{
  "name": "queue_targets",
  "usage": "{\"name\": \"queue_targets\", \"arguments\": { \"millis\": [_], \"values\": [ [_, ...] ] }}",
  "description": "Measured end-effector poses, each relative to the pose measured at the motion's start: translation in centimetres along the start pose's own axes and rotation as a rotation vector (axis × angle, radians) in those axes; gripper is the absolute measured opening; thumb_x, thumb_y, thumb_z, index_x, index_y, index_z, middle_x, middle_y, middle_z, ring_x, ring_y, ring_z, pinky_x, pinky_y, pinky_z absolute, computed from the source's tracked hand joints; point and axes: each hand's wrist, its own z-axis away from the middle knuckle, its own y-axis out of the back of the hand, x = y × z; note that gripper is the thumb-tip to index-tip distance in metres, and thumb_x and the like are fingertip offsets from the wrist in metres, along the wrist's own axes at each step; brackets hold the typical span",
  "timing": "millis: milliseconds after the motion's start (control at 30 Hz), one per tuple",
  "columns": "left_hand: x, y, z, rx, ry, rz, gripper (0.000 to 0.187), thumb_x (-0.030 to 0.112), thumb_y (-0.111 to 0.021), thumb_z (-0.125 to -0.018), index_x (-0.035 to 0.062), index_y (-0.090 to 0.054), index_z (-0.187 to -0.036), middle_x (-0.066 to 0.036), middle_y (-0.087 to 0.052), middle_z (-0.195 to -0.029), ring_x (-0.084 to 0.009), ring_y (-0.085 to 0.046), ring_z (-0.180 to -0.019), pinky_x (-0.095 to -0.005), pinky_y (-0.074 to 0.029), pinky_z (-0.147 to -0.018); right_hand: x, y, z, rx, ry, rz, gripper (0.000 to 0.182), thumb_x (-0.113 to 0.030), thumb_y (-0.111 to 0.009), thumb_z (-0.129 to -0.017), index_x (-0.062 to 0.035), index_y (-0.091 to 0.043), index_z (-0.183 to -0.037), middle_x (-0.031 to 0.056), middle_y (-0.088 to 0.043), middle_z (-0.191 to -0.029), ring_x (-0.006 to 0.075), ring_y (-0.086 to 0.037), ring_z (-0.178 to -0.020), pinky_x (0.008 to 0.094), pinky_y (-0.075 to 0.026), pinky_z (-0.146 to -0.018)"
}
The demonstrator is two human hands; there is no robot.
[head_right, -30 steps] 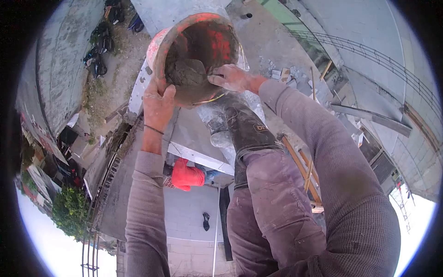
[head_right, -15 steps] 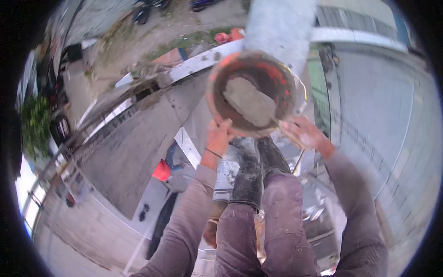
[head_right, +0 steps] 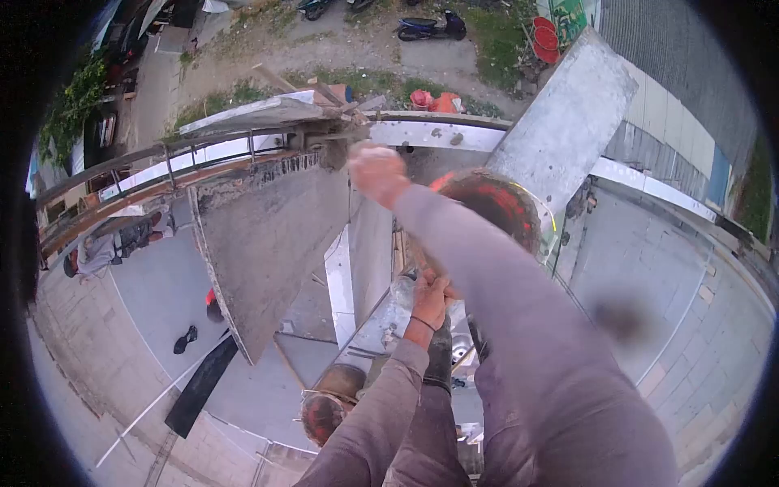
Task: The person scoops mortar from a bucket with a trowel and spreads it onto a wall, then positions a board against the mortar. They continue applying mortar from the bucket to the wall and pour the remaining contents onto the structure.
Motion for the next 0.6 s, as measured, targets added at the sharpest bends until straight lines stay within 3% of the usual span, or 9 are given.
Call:
{"name": "queue_targets", "arguments": {
  "millis": [67, 133, 300, 367, 400, 433, 500, 567, 600],
  "values": [
    [0.0, 0.4, -0.4, 0.024, -0.002, 0.016, 0.016, 0.002, -0.060, -0.093, 0.0022, -0.054, -0.108, -0.009, -0.064, -0.101, -0.0174, -0.066, -0.071, -0.0349, -0.063, -0.066, -1.7, -0.3, -1.5, -0.003, -0.021, 0.089, 0.018, -0.014, -0.054, -0.088, -0.0066, -0.068, -0.097, 0.0134, -0.069, -0.098, 0.0281, -0.070, -0.096, 0.0430, -0.058, -0.076],
    [-1.0, 0.9, -0.9, 0.048, 0.071, 0.003, 0.018, -0.001, -0.060, -0.094, 0.0111, -0.053, -0.105, -0.002, -0.061, -0.097, -0.0137, -0.062, -0.068, -0.0294, -0.053, -0.057, -2.6, 1.6, 0.4, -0.033, -0.113, 0.047, 0.030, -0.011, -0.054, -0.089, -0.0092, -0.062, -0.118, 0.0141, -0.066, -0.107, 0.0343, -0.068, -0.103, 0.0420, -0.058, -0.082],
    [-1.4, -0.1, -1.2, 0.013, -0.003, -0.014, 0.016, 0.000, -0.060, -0.092, 0.0092, -0.054, -0.104, -0.003, -0.061, -0.095, -0.0126, -0.059, -0.064, -0.0291, -0.050, -0.056, 3.0, 11.8, 14.3, 0.147, -0.180, -0.006, 0.033, -0.012, -0.060, -0.089, -0.0064, -0.060, -0.122, 0.0156, -0.063, -0.106, 0.0339, -0.067, -0.095, 0.0461, -0.057, -0.078],
    [-3.1, 0.5, -1.7, 0.079, -0.147, -0.285, 0.014, 0.003, -0.063, -0.090, 0.0070, -0.056, -0.102, -0.004, -0.061, -0.092, -0.0120, -0.058, -0.063, -0.0280, -0.049, -0.055, 4.5, 17.0, 20.9, 0.174, -0.261, -0.041, 0.033, -0.014, -0.064, -0.087, -0.0040, -0.059, -0.119, 0.0176, -0.063, -0.105, 0.0371, -0.066, -0.091, 0.0487, -0.056, -0.076],
    [-1.3, -0.8, -0.8, 0.127, -0.163, -0.383, 0.021, 0.016, -0.071, -0.087, -0.0006, -0.059, -0.093, -0.010, -0.063, -0.085, -0.0219, -0.061, -0.065, -0.0369, -0.050, -0.061, 5.4, 19.0, 24.2, 0.226, -0.263, -0.056, 0.034, -0.013, -0.064, -0.087, -0.0032, -0.059, -0.119, 0.0187, -0.063, -0.106, 0.0393, -0.065, -0.091, 0.0497, -0.055, -0.077],
    [-0.6, -1.2, -0.7, 0.116, -0.139, -0.398, 0.021, 0.016, -0.071, -0.087, -0.0006, -0.059, -0.093, -0.010, -0.063, -0.085, -0.0219, -0.061, -0.065, -0.0369, -0.050, -0.061, 5.8, 21.1, 27.3, 0.183, -0.305, -0.043, 0.034, -0.012, -0.063, -0.088, -0.0032, -0.058, -0.120, 0.0194, -0.063, -0.107, 0.0399, -0.065, -0.091, 0.0505, -0.055, -0.078],
    [0.2, -2.0, -1.1, 0.160, -0.541, -0.905, 0.030, 0.023, -0.072, -0.084, -0.0039, -0.059, -0.089, -0.017, -0.063, -0.080, -0.0316, -0.061, -0.070, -0.0433, -0.049, -0.067, 7.5, 23.6, 32.2, 0.134, -0.386, -0.023, 0.034, -0.011, -0.062, -0.088, -0.0032, -0.058, -0.120, 0.0201, -0.063, -0.107, 0.0406, -0.065, -0.091, 0.0513, -0.054, -0.078],
    [3.3, -4.9, -0.6, 0.107, -0.452, -1.023, 0.037, 0.028, -0.071, -0.081, -0.0064, -0.059, -0.089, -0.024, -0.062, -0.082, -0.0404, -0.061, -0.078, -0.0483, -0.048, -0.074, 9.0, 24.7, 36.4, -0.039, -0.482, -0.018, 0.034, -0.012, -0.061, -0.088, -0.0023, -0.057, -0.121, 0.0206, -0.063, -0.106, 0.0407, -0.065, -0.092, 0.0519, -0.053, -0.079],
    [3.3, -5.1, -2.1, 0.061, -0.469, -1.069, 0.037, 0.028, -0.071, -0.082, -0.0064, -0.060, -0.093, -0.023, -0.064, -0.086, -0.0378, -0.062, -0.081, -0.0475, -0.049, -0.075, 9.8, 24.2, 37.9, -0.078, -0.533, 0.033, 0.034, -0.013, -0.058, -0.089, -0.0004, -0.058, -0.120, 0.0212, -0.063, -0.105, 0.0399, -0.065, -0.092, 0.0514, -0.054, -0.078]
  ]
}}
